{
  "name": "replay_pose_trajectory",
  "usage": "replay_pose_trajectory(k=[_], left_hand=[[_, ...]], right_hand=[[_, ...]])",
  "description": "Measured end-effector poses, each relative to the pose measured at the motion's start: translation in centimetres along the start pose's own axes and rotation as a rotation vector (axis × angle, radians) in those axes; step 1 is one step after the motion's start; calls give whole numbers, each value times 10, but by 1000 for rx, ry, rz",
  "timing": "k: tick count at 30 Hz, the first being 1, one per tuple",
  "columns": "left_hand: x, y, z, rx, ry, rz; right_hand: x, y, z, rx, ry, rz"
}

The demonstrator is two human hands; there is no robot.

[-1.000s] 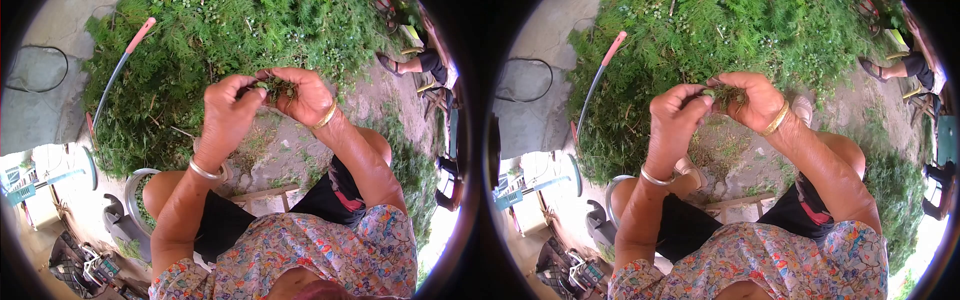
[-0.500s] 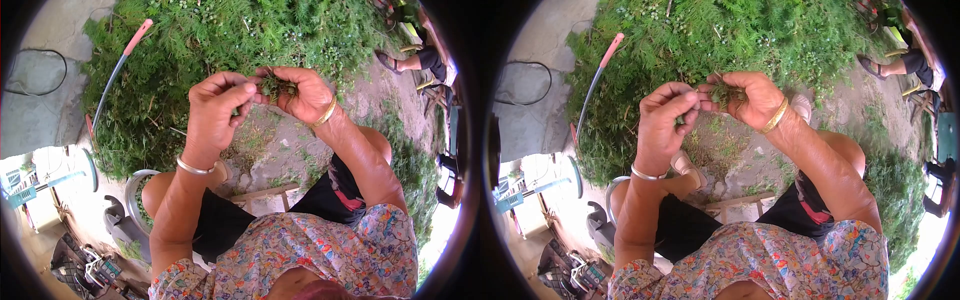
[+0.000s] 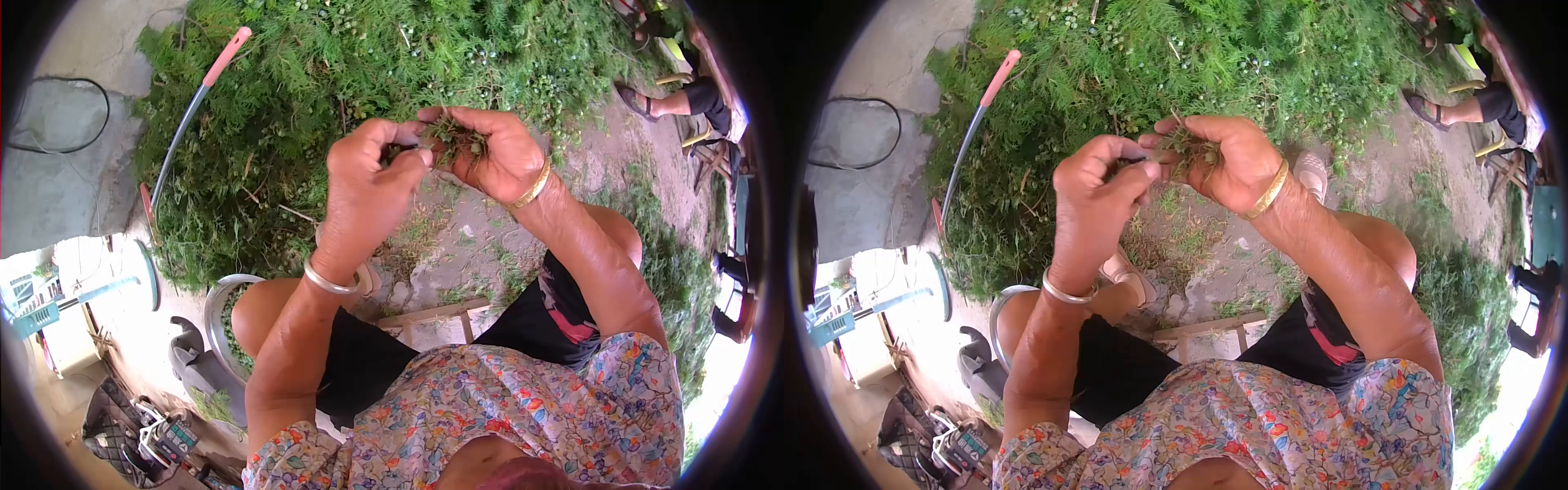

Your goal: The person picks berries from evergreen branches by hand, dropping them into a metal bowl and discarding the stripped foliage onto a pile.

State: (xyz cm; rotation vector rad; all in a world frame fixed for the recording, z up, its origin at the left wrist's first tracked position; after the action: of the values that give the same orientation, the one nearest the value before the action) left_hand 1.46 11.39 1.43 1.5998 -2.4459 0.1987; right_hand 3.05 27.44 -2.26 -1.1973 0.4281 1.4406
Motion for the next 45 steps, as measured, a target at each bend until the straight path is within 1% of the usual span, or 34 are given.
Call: replay_pose_trajectory(k=[1,2,3,5,6,8,9,11,12,14,15,17,18,20,21,23,24,25,26,27,28,30,31,33,34,35,37,39,40,42,44,45], left_hand=[[1,-1,0,153,-221,37],[2,-1,2,166,-340,50],[2,0,2,166,-340,52],[2,1,2,228,-559,39],[3,2,2,227,-558,38],[2,2,3,292,-773,76],[2,3,3,292,-773,76],[3,3,4,388,-874,63],[5,4,5,389,-873,63],[5,4,7,379,-1030,93],[4,4,8,380,-1030,94],[2,5,10,267,-764,83],[-1,4,11,268,-764,83],[-9,1,8,-124,73,18],[-13,0,11,-123,73,15],[-20,-1,10,-356,358,-81],[-21,-3,8,-256,385,-75],[-21,-3,7,-255,385,-76],[-21,-3,8,-205,379,-96],[-21,-3,9,-154,374,-115],[-21,-2,12,-154,374,-115],[-21,2,17,-344,361,-147],[-20,1,18,-343,361,-146],[-21,0,16,-313,413,-72],[-21,0,16,-312,412,-71],[-19,0,18,-309,376,-64],[-15,1,16,-307,340,-56],[-6,1,8,89,3,31],[-4,0,2,175,-222,28],[-1,2,5,184,-275,24],[-1,2,8,194,-329,17],[-3,1,8,110,-193,-2]], right_hand=[[-3,-1,1,3,12,6],[-4,-1,1,6,23,13],[-3,-1,1,7,24,12],[-2,0,0,26,-5,22],[-2,0,1,25,-5,23],[-2,1,1,3,-10,14],[-4,0,1,3,-10,13],[-8,-1,1,13,9,-37],[-5,0,1,13,10,-37],[-1,2,0,-18,45,31],[-1,1,1,-17,46,29],[-5,-3,2,-18,8,73],[-4,-2,2,-18,9,72],[1,1,0,-34,-54,-22],[0,1,-2,-37,-55,-21],[-3,1,-5,-38,-77,-72],[-5,0,-6,-39,-78,-71],[-8,-1,-7,-31,-68,-95],[-10,-2,-7,-23,-58,-119],[-9,-2,-7,-24,-58,-119],[-9,-3,-7,-24,-68,-97],[-7,-3,-9,-25,-79,-76],[-6,-3,-10,-25,-63,-83],[-2,-2,-11,-24,-46,-91],[0,-2,-10,-62,-75,-98],[1,-2,-9,-100,-104,-105],[1,-2,-8,-95,-131,-96],[-3,-3,-7,-89,-154,-87],[-6,-4,-7,-81,-163,-93],[-7,-4,-5,-72,-173,-98],[-5,-3,-4,-104,-213,-41],[-6,-3,-5,-105,-213,-41]])
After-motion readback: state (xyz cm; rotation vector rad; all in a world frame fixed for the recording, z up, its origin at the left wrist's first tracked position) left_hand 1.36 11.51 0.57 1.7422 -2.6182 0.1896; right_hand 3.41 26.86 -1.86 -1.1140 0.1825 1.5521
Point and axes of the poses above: each hand's wrist, its own y-axis towards the middle knuckle, its own x-axis out of the back of the hand, z = x × y, the point moved 2 cm from there along y, towards the middle knuckle, and after that the axes turned 3 degrees about z, right-handed, at the moved point
